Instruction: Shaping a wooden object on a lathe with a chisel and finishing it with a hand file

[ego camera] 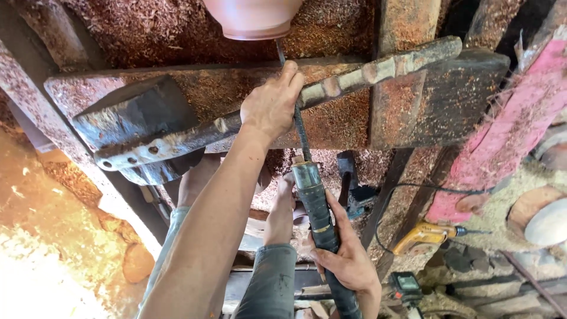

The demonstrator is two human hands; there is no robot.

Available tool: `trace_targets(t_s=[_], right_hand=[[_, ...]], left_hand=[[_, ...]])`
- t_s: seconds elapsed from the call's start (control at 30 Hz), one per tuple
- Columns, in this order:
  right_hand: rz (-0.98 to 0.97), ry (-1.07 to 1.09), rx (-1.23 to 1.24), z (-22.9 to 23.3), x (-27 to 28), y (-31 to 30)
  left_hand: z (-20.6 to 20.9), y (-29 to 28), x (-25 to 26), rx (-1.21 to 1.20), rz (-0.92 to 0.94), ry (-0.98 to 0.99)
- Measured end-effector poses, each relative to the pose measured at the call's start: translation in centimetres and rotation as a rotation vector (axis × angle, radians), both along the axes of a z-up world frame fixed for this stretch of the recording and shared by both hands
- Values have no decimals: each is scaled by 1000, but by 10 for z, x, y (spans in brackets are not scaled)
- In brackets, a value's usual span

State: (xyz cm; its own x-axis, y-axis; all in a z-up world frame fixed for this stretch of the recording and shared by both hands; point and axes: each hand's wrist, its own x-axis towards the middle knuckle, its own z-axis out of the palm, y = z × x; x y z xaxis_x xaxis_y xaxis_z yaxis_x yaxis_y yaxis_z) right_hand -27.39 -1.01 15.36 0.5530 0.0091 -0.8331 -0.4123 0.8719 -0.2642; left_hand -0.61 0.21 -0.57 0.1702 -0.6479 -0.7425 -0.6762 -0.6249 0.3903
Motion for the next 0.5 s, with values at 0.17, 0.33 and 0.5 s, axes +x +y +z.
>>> trace_targets(t_s=[0.17, 0.33, 0.5], right_hand=[[6, -15, 16, -6, -3, -14], [61, -39, 78, -17, -15, -27], [80, -103, 29, -26, -21, -38]], left_hand=[[-4, 3, -3, -26, 12, -27], [-8, 4, -5, -41, 12, -56], [-11, 4, -8, -22, 34, -81]])
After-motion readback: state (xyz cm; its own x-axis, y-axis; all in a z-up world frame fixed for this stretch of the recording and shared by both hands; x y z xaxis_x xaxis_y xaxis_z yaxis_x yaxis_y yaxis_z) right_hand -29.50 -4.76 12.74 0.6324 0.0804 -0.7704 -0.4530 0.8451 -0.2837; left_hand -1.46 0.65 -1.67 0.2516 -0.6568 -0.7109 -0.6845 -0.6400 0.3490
